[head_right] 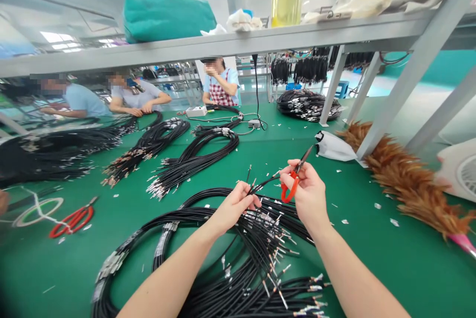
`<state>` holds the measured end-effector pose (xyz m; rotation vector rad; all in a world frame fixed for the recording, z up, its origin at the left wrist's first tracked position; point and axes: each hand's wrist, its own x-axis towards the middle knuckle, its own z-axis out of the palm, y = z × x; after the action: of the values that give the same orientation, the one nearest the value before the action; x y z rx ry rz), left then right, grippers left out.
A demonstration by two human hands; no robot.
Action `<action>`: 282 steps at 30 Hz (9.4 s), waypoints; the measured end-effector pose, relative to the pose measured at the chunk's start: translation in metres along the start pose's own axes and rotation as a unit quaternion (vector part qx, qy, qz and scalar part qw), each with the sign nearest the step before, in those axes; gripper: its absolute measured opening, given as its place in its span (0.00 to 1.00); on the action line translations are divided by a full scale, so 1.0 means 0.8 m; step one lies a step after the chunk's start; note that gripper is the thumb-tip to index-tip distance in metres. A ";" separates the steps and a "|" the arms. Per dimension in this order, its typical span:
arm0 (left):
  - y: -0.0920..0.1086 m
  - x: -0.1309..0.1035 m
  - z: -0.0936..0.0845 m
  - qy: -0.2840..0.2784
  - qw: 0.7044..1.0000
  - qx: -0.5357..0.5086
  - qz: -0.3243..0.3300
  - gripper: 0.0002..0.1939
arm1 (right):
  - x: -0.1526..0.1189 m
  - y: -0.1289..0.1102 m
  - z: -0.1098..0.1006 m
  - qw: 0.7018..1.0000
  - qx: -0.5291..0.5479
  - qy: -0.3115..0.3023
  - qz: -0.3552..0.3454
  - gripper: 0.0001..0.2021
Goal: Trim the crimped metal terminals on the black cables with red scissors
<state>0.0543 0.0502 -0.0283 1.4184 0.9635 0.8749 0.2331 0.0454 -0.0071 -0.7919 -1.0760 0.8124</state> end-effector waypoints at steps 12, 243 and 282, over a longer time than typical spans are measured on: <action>0.009 -0.004 -0.026 -0.207 0.975 0.078 -0.025 0.22 | 0.014 -0.005 0.005 0.980 -0.160 -0.055 -0.101 0.14; 0.016 -0.007 -0.003 0.162 0.960 -0.211 0.088 0.12 | -0.028 -0.007 0.045 0.878 -0.142 -0.379 0.254 0.19; 0.017 -0.017 0.022 0.064 0.970 -0.234 0.011 0.10 | -0.012 0.013 0.028 0.984 -0.004 -0.160 0.081 0.16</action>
<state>0.0663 0.0310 -0.0158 0.9793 0.7709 1.1363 0.2072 0.0455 -0.0138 -0.7798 -1.3106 1.1004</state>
